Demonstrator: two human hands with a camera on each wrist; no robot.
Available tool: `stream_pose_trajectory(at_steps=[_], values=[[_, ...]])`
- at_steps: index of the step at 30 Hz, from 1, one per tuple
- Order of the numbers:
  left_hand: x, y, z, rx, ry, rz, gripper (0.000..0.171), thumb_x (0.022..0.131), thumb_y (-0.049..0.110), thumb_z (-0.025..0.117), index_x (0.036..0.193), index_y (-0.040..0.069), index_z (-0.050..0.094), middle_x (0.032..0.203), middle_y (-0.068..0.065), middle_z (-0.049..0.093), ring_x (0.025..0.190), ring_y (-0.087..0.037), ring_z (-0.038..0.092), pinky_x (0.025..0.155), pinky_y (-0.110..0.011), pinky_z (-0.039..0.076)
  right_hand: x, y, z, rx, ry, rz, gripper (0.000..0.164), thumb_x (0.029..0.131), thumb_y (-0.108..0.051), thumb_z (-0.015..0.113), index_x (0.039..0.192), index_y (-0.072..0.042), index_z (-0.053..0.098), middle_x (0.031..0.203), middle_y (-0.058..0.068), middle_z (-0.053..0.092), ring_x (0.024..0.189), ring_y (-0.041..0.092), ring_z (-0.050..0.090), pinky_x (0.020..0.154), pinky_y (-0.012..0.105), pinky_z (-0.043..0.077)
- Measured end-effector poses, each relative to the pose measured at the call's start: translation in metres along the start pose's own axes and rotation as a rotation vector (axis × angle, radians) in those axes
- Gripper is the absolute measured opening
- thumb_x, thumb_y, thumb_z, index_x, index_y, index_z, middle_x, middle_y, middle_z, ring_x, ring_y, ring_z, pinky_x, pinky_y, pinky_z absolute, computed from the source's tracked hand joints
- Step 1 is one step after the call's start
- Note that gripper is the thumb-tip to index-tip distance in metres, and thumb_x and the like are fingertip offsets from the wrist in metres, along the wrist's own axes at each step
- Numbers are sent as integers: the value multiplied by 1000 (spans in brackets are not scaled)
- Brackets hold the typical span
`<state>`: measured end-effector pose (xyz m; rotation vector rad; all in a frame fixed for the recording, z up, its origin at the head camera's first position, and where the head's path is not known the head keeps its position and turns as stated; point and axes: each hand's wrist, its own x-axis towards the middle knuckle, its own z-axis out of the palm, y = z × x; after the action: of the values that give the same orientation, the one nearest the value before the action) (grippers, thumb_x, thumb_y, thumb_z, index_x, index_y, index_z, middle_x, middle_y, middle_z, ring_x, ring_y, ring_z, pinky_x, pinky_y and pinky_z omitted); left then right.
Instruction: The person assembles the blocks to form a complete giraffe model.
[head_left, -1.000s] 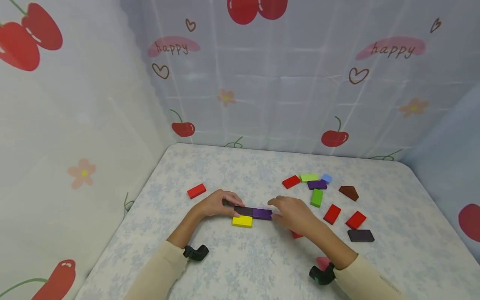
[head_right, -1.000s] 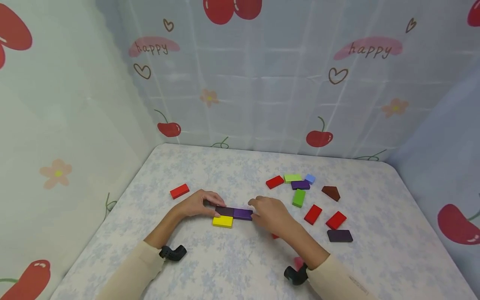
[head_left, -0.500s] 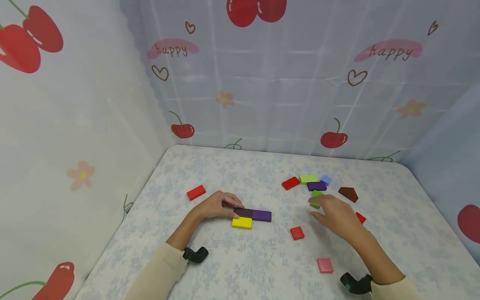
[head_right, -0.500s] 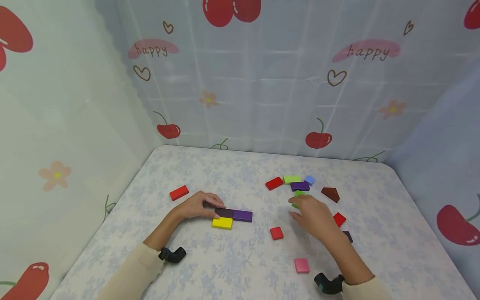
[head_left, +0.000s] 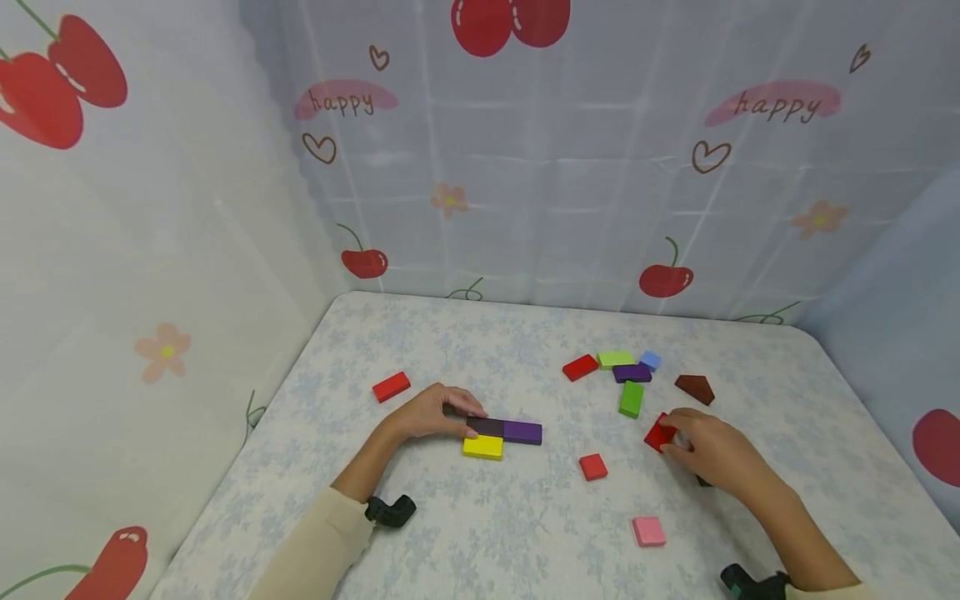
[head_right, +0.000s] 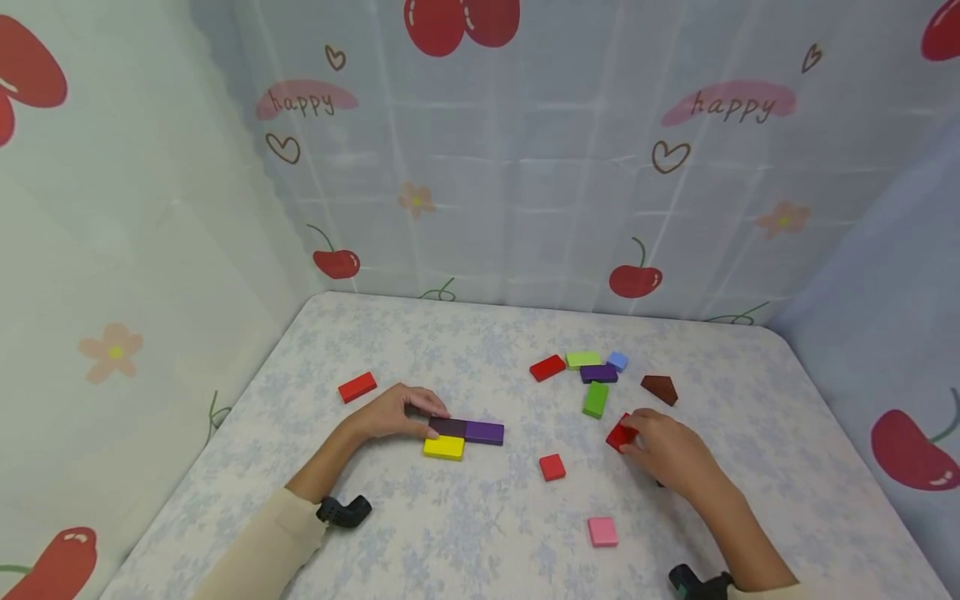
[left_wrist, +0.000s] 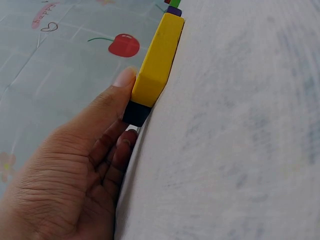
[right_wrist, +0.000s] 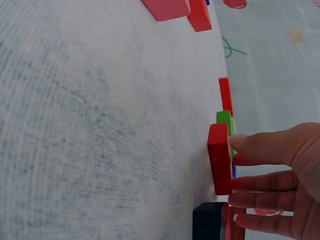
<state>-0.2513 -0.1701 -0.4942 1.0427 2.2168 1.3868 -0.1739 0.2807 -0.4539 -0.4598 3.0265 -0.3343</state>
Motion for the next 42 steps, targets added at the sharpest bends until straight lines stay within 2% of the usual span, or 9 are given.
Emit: stream_pose_trajectory(at_steps=[4,9,11,16,19,26,34,42], values=[[0,-1,0,5,2,6,30,86,7,81,116,5,78,115,-7,73,107,-16,64,94,-32,52,-1,1,2,34,-1,-16,42,80,-12,86,117,3,71,112,20,68,79,20,60,72,41,60],[-1,-1,0,0,8,10,29,86,5,81,115,5,78,114,-7,73,107,-16,64,95,-32,52,-1,-2,2,77,-42,-30,43,79,-5,85,119,3,70,116,20,68,91,27,66,79,46,60],[-1,-1,1,-1,7,7,30,86,6,81,115,6,78,114,-7,73,107,-15,64,95,-32,52,0,-4,2,79,-68,-30,43,79,-4,85,120,3,70,114,18,69,90,25,64,80,46,59],[0,-4,1,-1,-2,9,31,86,7,82,116,7,78,114,-5,73,108,-14,64,95,-32,52,1,-6,3,71,-84,-34,41,78,-3,85,117,2,72,97,7,71,77,16,57,73,40,59],[0,-5,1,-2,-1,9,31,86,7,82,116,7,78,114,-5,73,108,-15,64,95,-32,52,1,-6,4,71,-62,-37,39,78,-2,85,115,1,73,97,7,72,79,17,61,75,42,60],[0,-4,0,-3,3,-1,31,86,7,82,116,7,78,114,-4,73,108,-13,64,95,-32,52,1,-10,7,75,12,-46,39,80,-4,85,116,0,74,108,14,73,94,29,69,81,49,59],[-1,-4,1,-3,10,11,31,85,6,82,116,5,77,114,-7,73,107,-12,64,95,-31,52,-6,-31,-2,86,102,-91,42,77,-4,87,117,-1,74,109,12,73,94,27,70,76,43,60],[-1,-3,0,-9,2,10,30,86,6,81,116,3,77,115,-9,73,108,-16,64,96,-32,52,-11,-52,0,129,129,-108,41,78,-5,87,117,-4,75,110,10,74,92,24,70,75,38,61]])
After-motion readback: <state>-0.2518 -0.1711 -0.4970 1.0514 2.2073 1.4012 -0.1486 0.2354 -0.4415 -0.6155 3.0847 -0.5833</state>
